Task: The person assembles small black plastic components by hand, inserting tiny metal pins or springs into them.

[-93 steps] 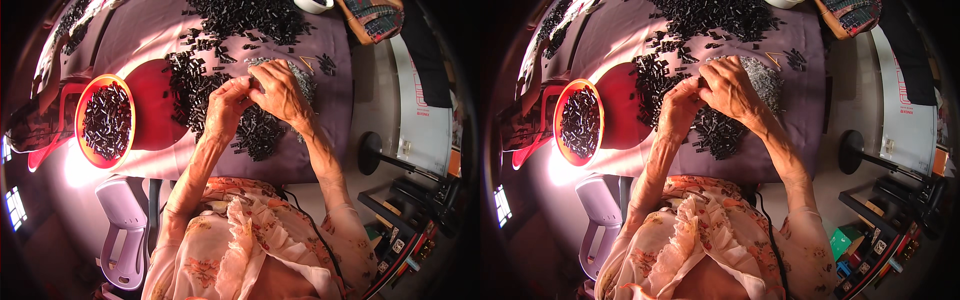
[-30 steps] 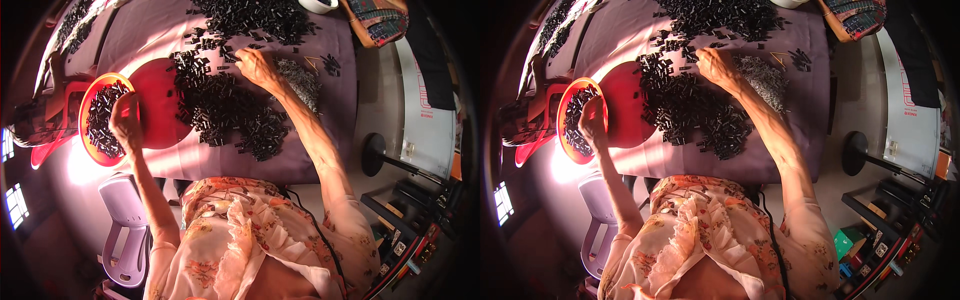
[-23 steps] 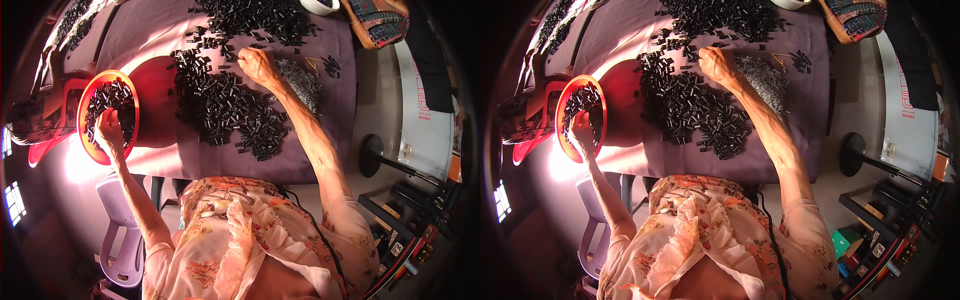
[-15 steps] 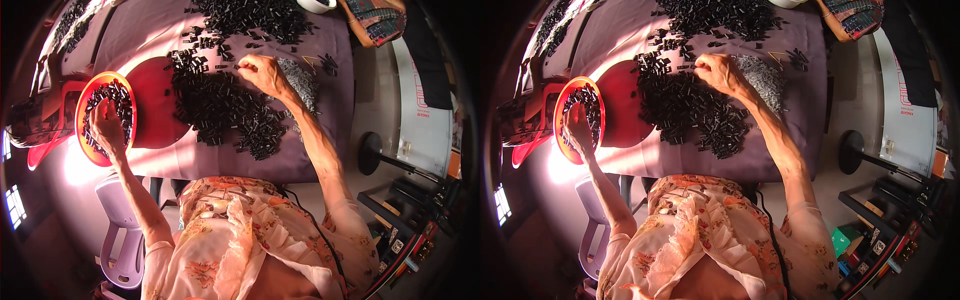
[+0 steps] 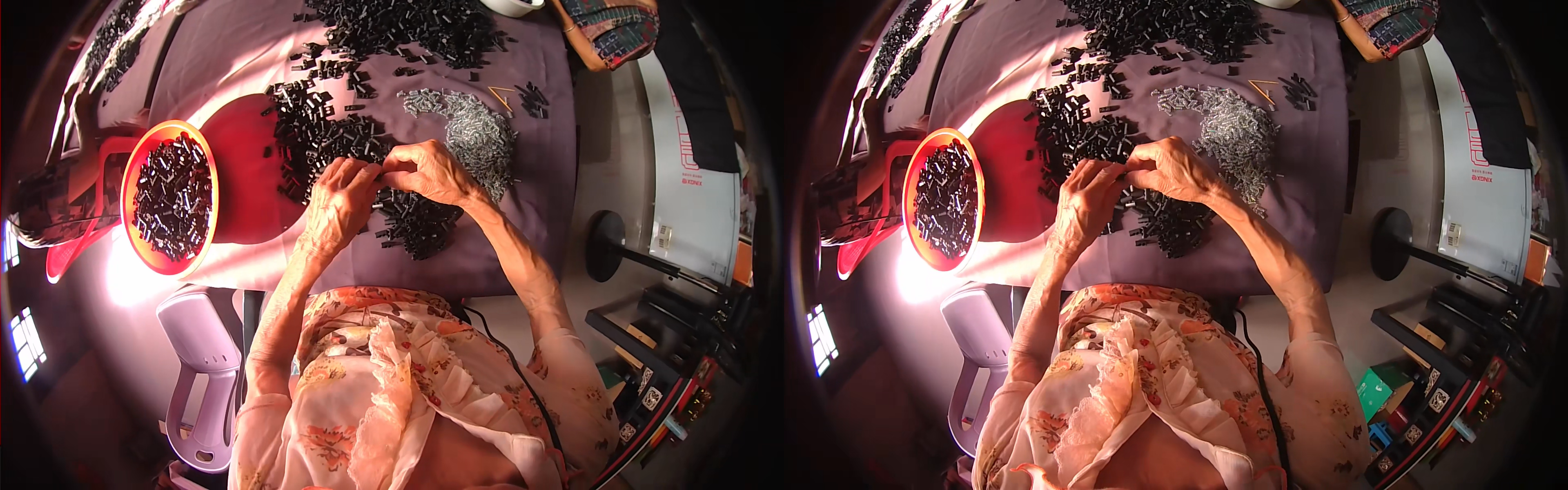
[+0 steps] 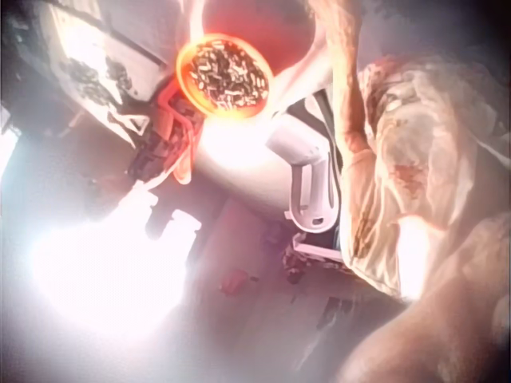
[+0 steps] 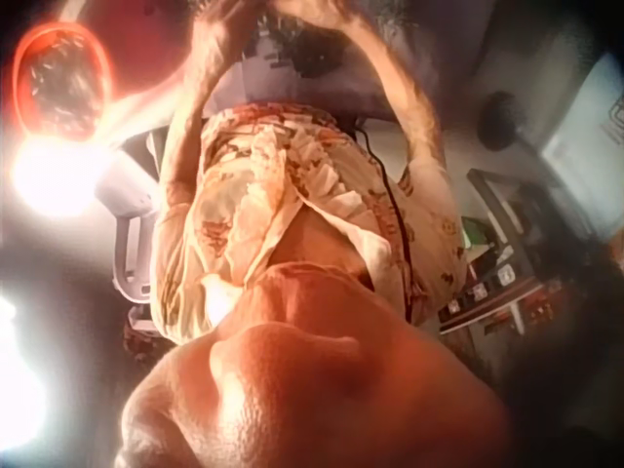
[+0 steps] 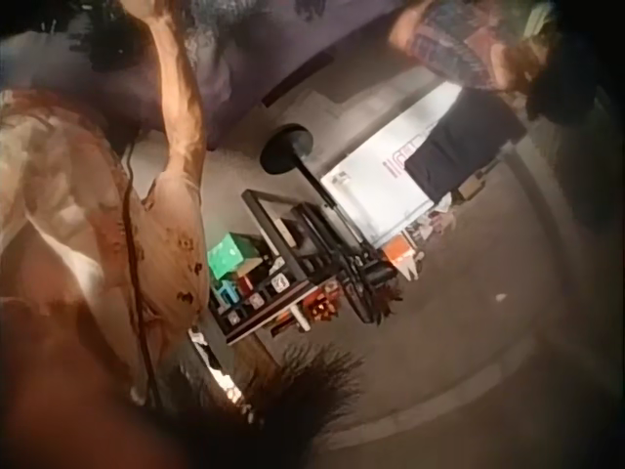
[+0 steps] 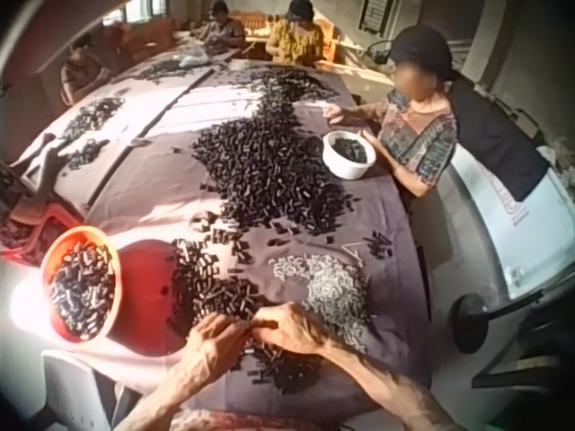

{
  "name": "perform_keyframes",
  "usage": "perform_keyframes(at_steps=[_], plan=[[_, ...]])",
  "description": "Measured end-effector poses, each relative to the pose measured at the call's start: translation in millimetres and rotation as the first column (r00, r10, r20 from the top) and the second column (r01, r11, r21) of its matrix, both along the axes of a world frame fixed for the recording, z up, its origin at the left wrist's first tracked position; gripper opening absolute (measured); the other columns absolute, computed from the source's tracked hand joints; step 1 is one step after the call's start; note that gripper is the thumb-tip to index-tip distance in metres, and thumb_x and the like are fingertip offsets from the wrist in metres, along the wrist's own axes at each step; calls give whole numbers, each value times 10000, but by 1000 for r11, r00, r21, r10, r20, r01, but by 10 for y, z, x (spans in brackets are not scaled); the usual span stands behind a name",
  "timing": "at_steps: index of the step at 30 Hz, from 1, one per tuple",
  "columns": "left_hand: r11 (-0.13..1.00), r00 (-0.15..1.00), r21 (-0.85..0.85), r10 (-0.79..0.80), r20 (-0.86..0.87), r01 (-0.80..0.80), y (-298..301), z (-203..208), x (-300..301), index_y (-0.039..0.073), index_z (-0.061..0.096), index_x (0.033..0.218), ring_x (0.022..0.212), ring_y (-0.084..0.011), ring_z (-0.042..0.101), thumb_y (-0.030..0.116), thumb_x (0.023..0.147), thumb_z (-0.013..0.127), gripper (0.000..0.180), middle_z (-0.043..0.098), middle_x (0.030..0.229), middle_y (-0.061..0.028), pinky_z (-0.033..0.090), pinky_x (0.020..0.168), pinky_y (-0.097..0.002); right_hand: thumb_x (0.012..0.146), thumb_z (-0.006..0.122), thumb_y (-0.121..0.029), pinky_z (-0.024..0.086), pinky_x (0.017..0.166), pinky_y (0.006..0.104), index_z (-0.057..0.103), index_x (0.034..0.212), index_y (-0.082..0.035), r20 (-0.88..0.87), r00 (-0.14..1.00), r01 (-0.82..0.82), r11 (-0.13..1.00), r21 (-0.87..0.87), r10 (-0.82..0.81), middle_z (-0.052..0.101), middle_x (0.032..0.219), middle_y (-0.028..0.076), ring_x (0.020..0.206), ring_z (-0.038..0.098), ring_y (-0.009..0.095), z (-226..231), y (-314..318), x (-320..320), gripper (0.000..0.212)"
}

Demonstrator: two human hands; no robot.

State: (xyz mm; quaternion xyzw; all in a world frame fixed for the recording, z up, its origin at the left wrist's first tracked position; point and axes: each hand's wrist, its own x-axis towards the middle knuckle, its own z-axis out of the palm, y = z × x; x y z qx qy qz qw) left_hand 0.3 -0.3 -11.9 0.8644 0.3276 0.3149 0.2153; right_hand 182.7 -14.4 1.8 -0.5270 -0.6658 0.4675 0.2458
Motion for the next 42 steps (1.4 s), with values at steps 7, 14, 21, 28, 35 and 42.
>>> perform_keyframes(at_steps=[7, 14, 21, 28, 35, 42], plan=[[888, 967, -458, 149, 206, -39, 3, -35, -7, 13, 630, 852, 612, -206, 607, 110, 746, 637, 144, 604, 711, -107, 474, 564, -283, 726, 619, -106, 455, 691, 345, 576, 914, -9, 287, 913, 58, 790, 610, -289, 562, 837, 114, 768, 556, 258, -287, 157, 296, 216], [672, 932, -739, 296, 208, -49, -38, -95, 31, -6, 633, 918, 651, -103, 591, 195, 777, 645, 246, 633, 713, -76, 456, 593, -225, 728, 645, -159, 340, 923, 432, 465, 1110, -13, 574, 703, 23, 821, 571, -419, 430, 1163, 159, 1086, 388, 359, -564, 223, 274, 447], [539, 849, -839, 409, 335, 71, -21, -110, -15, -9, 637, 931, 675, -73, 569, 162, 774, 657, 234, 630, 732, -42, 448, 627, -196, 750, 571, -46, 460, 737, 329, 579, 935, -11, 236, 879, 185, 753, 631, -414, 576, 913, 120, 850, 562, 274, -352, 363, 418, 188], [456, 797, -872, 455, 398, 176, -12, -85, 49, -34, 596, 976, 675, -88, 577, 153, 788, 646, 270, 634, 754, -52, 467, 654, -211, 706, 587, -28, 444, 649, 346, 594, 769, -12, 364, 875, -9, 742, 671, -319, 556, 717, 101, 707, 533, 266, -482, 351, 508, 66], [485, 752, -845, 465, 467, 225, 66, -40, 74, -38, 596, 946, 652, -96, 569, 145, 798, 633, 238, 630, 744, -61, 469, 646, -221, 685, 546, -23, 377, 675, 335, 614, 733, -81, 483, 836, -190, 687, 702, -261, 517, 666, 46, 706, 527, 213, -561, 450, 276, 101], [438, 681, -829, 489, 545, 348, 128, -31, 107, -20, 605, 949, 677, -119, 585, 148, 817, 600, 214, 631, 768, -76, 481, 670, -243, 683, 551, -2, 398, 597, 325, 522, 679, -46, 314, 927, -37, 784, 619, -204, 520, 623, 65, 610, 530, 216, -496, 452, 237, 53]])
